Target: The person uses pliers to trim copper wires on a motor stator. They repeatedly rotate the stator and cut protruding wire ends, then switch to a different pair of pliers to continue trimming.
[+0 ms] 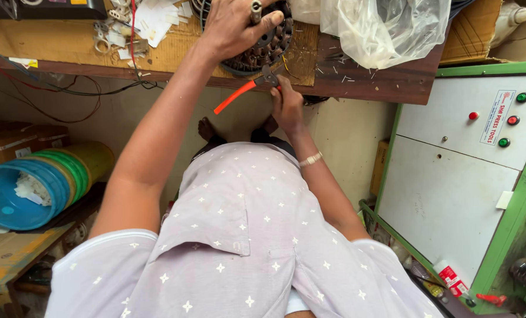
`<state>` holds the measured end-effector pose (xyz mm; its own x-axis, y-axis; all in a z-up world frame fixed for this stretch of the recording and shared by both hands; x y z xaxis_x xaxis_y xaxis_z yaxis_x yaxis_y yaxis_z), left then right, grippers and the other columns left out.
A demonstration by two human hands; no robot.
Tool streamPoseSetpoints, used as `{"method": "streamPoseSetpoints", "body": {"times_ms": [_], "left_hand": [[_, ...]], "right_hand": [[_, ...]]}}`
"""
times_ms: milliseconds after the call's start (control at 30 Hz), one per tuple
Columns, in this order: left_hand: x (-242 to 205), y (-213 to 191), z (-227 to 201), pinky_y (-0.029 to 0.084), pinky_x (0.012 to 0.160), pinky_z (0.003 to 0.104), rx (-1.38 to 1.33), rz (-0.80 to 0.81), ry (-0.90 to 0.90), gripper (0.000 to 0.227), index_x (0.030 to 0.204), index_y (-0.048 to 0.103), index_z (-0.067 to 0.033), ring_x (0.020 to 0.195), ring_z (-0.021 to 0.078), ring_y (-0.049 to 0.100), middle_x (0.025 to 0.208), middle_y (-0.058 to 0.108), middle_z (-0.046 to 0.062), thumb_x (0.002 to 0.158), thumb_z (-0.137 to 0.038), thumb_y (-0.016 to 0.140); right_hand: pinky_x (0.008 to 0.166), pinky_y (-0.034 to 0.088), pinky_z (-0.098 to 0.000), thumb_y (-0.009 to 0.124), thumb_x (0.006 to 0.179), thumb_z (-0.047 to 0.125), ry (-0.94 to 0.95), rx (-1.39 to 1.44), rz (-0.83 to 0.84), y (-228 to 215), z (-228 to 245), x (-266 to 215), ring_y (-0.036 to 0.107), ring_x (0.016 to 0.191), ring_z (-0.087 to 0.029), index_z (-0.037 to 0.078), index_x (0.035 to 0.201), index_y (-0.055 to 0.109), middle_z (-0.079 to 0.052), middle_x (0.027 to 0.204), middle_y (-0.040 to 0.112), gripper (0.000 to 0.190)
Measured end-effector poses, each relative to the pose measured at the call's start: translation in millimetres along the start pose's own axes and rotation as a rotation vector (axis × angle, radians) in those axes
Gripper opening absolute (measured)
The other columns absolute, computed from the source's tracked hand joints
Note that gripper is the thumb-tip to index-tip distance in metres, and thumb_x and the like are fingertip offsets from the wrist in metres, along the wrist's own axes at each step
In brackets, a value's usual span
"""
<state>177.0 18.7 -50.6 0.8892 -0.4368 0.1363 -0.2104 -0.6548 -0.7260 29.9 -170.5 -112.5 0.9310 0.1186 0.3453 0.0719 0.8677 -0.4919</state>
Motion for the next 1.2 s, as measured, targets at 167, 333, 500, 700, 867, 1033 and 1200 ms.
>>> {"method": "streamPoseSetpoints", "body": {"times_ms": [167,333,500,700,867,1033,1200], "left_hand": [[16.3,-26.8,-17.0,0.045,0.097,0.052,-0.051,0.065,0.255,0.033,0.132,0.070,-0.0173,0.115,0.0349,0.061,0.125,0.067,0.011,0.107,-0.037,0.066],[24.6,-47.7,-19.0,0.042,0.101,0.050,0.047,0.111,0.510,0.028,0.128,0.074,-0.0198,0.121,0.0340,0.060,0.129,0.064,0.009,0.103,-0.032,0.072],[9.7,-45.8,-3.5,0.037,0.097,0.050,-0.005,0.056,0.259,0.052,0.143,0.063,-0.0107,0.120,0.0369,0.056,0.131,0.061,0.017,0.107,-0.048,0.060],[-110.5,-37.7,-19.2,0.044,0.100,0.048,0.011,-0.437,-0.293,0.042,0.120,0.070,-0.0056,0.109,0.0310,0.058,0.110,0.070,0.013,0.111,-0.039,0.047],[-182.9,-8.4,-55.7,0.054,0.073,0.047,-0.461,0.350,-0.749,0.029,0.097,0.072,-0.0014,0.075,0.0344,0.071,0.079,0.072,0.017,0.097,-0.028,0.060],[-185.6,21.8,-75.7,0.051,0.069,0.053,-0.207,0.201,-0.536,0.033,0.085,0.073,0.0009,0.075,0.0438,0.067,0.078,0.069,0.024,0.100,-0.025,0.059],[-175.7,10.1,-78.9,0.053,0.063,0.053,0.040,0.320,-0.386,0.037,0.083,0.074,-0.0017,0.069,0.0429,0.068,0.075,0.068,0.024,0.099,-0.031,0.059]], "right_hand": [[0.062,0.051,-0.0375,0.060,0.105,0.009,0.118,-0.020,-0.012,3.8,10.6,-0.2,0.060,0.063,-0.033,-0.002,0.127,0.063,-0.021,0.080,0.060,0.024],[0.056,0.051,-0.0332,0.061,0.103,0.013,0.264,0.078,0.157,-25.5,57.6,18.7,0.064,0.056,-0.017,-0.002,0.122,0.065,-0.012,0.069,0.064,0.025],[0.046,0.042,-0.0304,0.059,0.104,0.016,0.564,0.180,0.214,-23.3,78.7,28.7,0.054,0.049,-0.010,0.000,0.120,0.069,-0.005,0.062,0.063,0.025],[0.055,0.047,-0.0279,0.059,0.105,0.017,0.826,0.831,0.162,-31.7,65.9,22.9,0.055,0.060,-0.010,-0.002,0.134,0.060,-0.007,0.080,0.068,0.035],[0.087,0.053,-0.0288,0.067,0.097,0.012,0.707,0.870,0.217,-30.1,65.4,11.3,0.063,0.100,-0.013,0.005,0.154,0.033,-0.009,0.106,0.067,0.067],[0.105,0.053,-0.0387,0.061,0.102,0.025,0.790,0.919,0.314,-13.5,69.8,8.4,0.057,0.129,-0.021,0.001,0.145,0.045,-0.009,0.138,0.057,0.052],[0.109,0.048,-0.0398,0.050,0.104,0.050,0.994,1.321,0.618,-7.6,66.4,9.0,0.057,0.130,-0.024,0.003,0.137,0.054,-0.013,0.138,0.061,0.058]]}}
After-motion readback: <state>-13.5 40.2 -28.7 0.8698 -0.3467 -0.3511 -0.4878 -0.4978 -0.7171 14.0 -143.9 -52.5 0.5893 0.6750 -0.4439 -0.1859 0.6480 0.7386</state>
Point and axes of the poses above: each hand's wrist, its own x-axis towards the middle knuckle, its own y-axis out of the palm, z = x × y, the point moved 1 cm from there along x, towards the middle knuckle
